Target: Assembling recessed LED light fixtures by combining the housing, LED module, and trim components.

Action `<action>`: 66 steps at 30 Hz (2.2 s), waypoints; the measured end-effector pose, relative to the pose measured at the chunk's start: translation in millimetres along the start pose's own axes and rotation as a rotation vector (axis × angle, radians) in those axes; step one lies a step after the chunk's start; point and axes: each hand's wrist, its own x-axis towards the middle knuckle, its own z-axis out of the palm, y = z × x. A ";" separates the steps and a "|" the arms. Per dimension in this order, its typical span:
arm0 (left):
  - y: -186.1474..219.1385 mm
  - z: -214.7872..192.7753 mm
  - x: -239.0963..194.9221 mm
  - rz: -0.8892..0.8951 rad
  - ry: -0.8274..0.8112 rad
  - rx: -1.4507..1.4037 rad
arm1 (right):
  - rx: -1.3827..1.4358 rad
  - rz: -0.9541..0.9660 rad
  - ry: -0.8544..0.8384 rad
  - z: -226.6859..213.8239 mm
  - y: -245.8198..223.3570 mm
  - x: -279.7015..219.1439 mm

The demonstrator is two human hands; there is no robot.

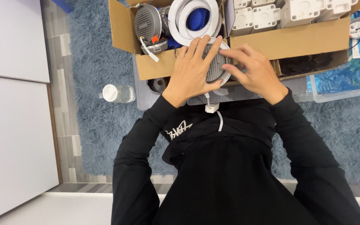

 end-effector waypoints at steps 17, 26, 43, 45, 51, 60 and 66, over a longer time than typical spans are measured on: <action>-2.2 5.1 1.2 0.084 -0.018 0.103 | 0.115 0.138 -0.046 -9.9 -3.8 1.4; -5.5 -34.6 -8.0 0.078 -0.051 0.053 | 0.225 0.175 0.044 -28.6 4.6 -11.1; 58.5 -61.7 -55.4 -0.016 0.243 -1.014 | 0.791 -0.267 0.128 26.6 -78.5 -23.0; 69.1 -42.2 -53.9 -0.031 0.313 -1.061 | 0.733 -0.266 0.154 34.1 -75.7 -21.8; 101.7 -12.6 -45.2 -0.100 0.574 -1.076 | 0.624 -0.244 0.277 61.7 -68.1 -35.1; 108.3 12.1 -41.3 -0.147 0.742 -0.988 | 0.649 -0.200 0.304 82.5 -58.0 -45.7; 110.7 19.2 -39.6 -0.160 0.754 -1.006 | 0.671 -0.141 0.313 86.7 -61.0 -49.7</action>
